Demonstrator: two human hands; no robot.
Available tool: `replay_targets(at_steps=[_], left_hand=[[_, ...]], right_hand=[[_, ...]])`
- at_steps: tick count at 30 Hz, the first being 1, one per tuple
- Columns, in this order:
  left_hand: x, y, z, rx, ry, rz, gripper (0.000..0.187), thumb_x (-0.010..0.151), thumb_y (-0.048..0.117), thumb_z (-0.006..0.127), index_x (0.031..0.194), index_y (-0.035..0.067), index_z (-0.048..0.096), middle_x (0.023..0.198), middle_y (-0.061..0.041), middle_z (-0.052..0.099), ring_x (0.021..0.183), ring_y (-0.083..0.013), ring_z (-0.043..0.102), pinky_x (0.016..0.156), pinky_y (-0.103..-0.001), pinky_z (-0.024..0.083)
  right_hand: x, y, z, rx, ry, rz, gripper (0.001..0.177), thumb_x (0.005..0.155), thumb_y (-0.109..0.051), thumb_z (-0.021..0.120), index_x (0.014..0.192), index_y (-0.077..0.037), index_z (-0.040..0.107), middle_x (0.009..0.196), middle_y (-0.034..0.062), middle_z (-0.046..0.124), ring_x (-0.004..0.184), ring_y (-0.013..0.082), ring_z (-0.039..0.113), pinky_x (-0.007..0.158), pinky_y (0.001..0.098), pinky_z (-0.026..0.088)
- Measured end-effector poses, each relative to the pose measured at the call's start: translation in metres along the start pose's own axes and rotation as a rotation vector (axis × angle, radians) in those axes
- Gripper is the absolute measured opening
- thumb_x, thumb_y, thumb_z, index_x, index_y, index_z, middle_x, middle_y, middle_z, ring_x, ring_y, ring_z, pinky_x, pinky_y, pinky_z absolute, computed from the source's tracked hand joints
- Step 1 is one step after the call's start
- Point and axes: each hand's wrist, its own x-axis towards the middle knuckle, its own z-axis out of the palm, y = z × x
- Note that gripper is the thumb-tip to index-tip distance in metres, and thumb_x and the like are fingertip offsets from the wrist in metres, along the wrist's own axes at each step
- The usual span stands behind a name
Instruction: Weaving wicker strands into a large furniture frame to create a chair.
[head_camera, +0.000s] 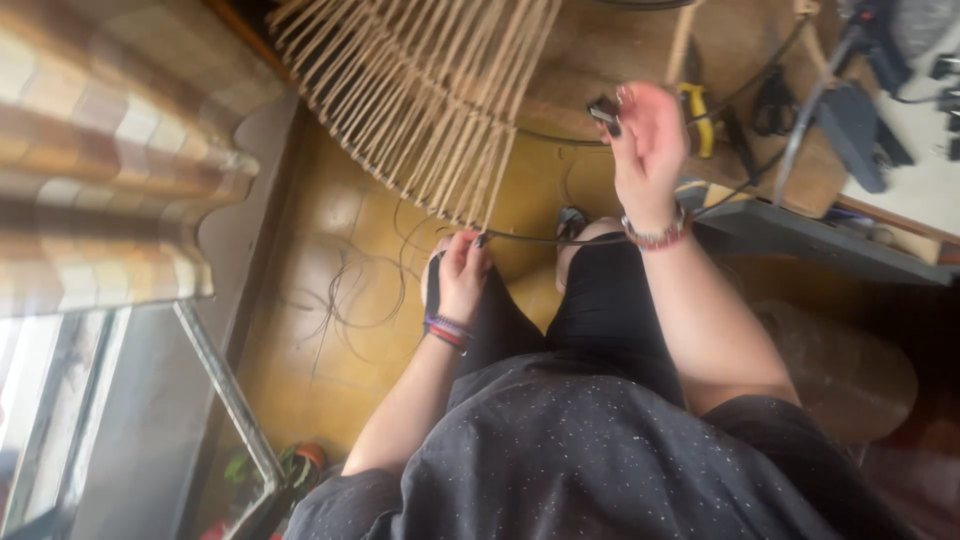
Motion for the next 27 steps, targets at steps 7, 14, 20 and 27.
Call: replay_targets(at_steps=[7, 14, 20, 27], left_hand=[[0.018, -0.061, 0.075, -0.83, -0.027, 0.094, 0.01, 0.106, 0.015, 0.056, 0.106, 0.014, 0.066, 0.066, 0.006, 0.059, 0.065, -0.0024, 0.057, 0.066, -0.016, 0.049], [0.01, -0.053, 0.069, -0.873, -0.031, 0.082, 0.009, 0.105, 0.014, 0.055, 0.104, 0.013, 0.064, 0.072, 0.004, 0.064, 0.064, -0.0015, 0.056, 0.065, -0.016, 0.049], [0.019, -0.07, 0.081, -0.915, -0.035, 0.127, 0.011, 0.107, 0.013, 0.053, 0.105, 0.011, 0.064, 0.075, 0.002, 0.065, 0.065, -0.005, 0.058, 0.067, -0.02, 0.051], [0.023, -0.083, 0.098, -0.967, 0.01, 0.207, 0.013, 0.107, 0.017, 0.053, 0.105, 0.01, 0.063, 0.073, 0.006, 0.061, 0.063, -0.0011, 0.053, 0.064, -0.015, 0.047]], right_hand=[[-0.045, 0.037, -0.149, -0.546, 0.396, 0.155, 0.021, 0.103, 0.005, 0.06, 0.123, -0.001, 0.061, 0.106, 0.0158, 0.064, 0.095, 0.0271, 0.068, 0.083, 0.0392, 0.058], [-0.025, 0.143, -0.221, -1.21, 0.285, 0.067, 0.016, 0.09, -0.018, 0.087, 0.103, -0.012, 0.08, 0.078, 0.007, 0.075, 0.074, 0.0293, 0.073, 0.068, 0.0394, 0.058], [-0.023, 0.073, -0.177, -1.091, 0.29, -0.008, 0.026, 0.091, 0.0, 0.079, 0.116, -0.005, 0.073, 0.093, 0.0115, 0.07, 0.075, 0.0304, 0.071, 0.068, 0.0387, 0.059], [-0.075, -0.047, 0.002, -0.592, -0.099, 0.303, 0.025, 0.094, 0.008, 0.064, 0.11, -0.008, 0.074, 0.09, 0.0116, 0.063, 0.074, 0.0306, 0.071, 0.062, 0.0345, 0.058]])
